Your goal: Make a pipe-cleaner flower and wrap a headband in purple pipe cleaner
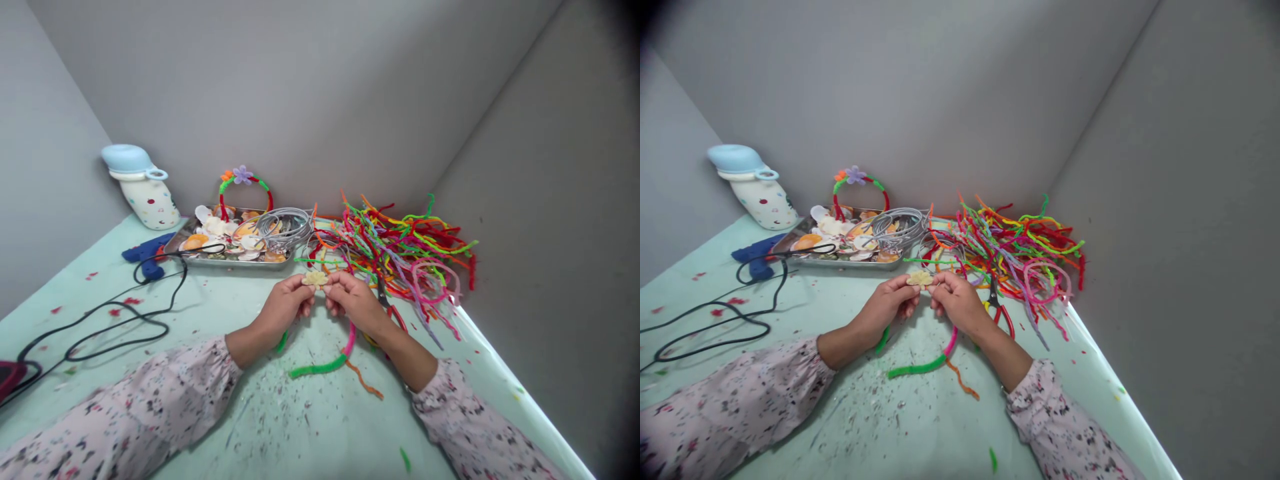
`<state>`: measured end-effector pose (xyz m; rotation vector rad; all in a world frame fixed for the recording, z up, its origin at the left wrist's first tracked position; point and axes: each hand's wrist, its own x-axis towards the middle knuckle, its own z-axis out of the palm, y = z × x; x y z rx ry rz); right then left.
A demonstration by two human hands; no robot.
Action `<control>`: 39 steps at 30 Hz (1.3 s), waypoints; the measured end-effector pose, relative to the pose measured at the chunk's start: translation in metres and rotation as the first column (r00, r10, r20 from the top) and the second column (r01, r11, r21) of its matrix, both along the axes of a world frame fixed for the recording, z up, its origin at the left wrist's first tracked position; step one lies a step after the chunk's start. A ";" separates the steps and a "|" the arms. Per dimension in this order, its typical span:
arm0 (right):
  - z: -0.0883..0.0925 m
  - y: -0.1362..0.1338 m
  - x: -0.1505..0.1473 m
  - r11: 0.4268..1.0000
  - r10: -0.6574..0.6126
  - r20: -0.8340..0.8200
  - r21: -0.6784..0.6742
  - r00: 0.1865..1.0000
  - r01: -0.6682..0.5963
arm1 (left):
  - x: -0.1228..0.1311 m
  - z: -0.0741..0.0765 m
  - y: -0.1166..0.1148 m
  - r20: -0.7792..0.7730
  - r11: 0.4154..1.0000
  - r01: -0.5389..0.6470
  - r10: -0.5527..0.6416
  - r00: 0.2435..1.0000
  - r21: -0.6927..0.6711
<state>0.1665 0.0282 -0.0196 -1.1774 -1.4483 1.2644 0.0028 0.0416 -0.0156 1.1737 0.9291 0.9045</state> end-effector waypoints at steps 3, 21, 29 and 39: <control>0.001 0.000 -0.001 1.000 0.005 -0.017 -0.025 1.000 -0.005 | 0.000 -0.001 0.001 0.009 1.000 -0.003 0.003 1.000 0.010; 0.005 -0.002 -0.003 0.996 0.007 -0.063 -0.092 0.998 -0.012 | 0.000 -0.005 0.001 0.022 1.000 -0.008 0.008 1.000 -0.009; 0.005 -0.002 -0.002 0.995 -0.006 -0.059 -0.098 0.998 0.000 | 0.000 -0.001 -0.003 0.036 1.000 -0.020 0.020 0.999 0.008; 0.008 -0.003 -0.001 0.995 0.017 -0.056 -0.100 0.998 -0.023 | 0.000 0.002 -0.005 0.026 1.000 0.009 -0.010 1.000 0.013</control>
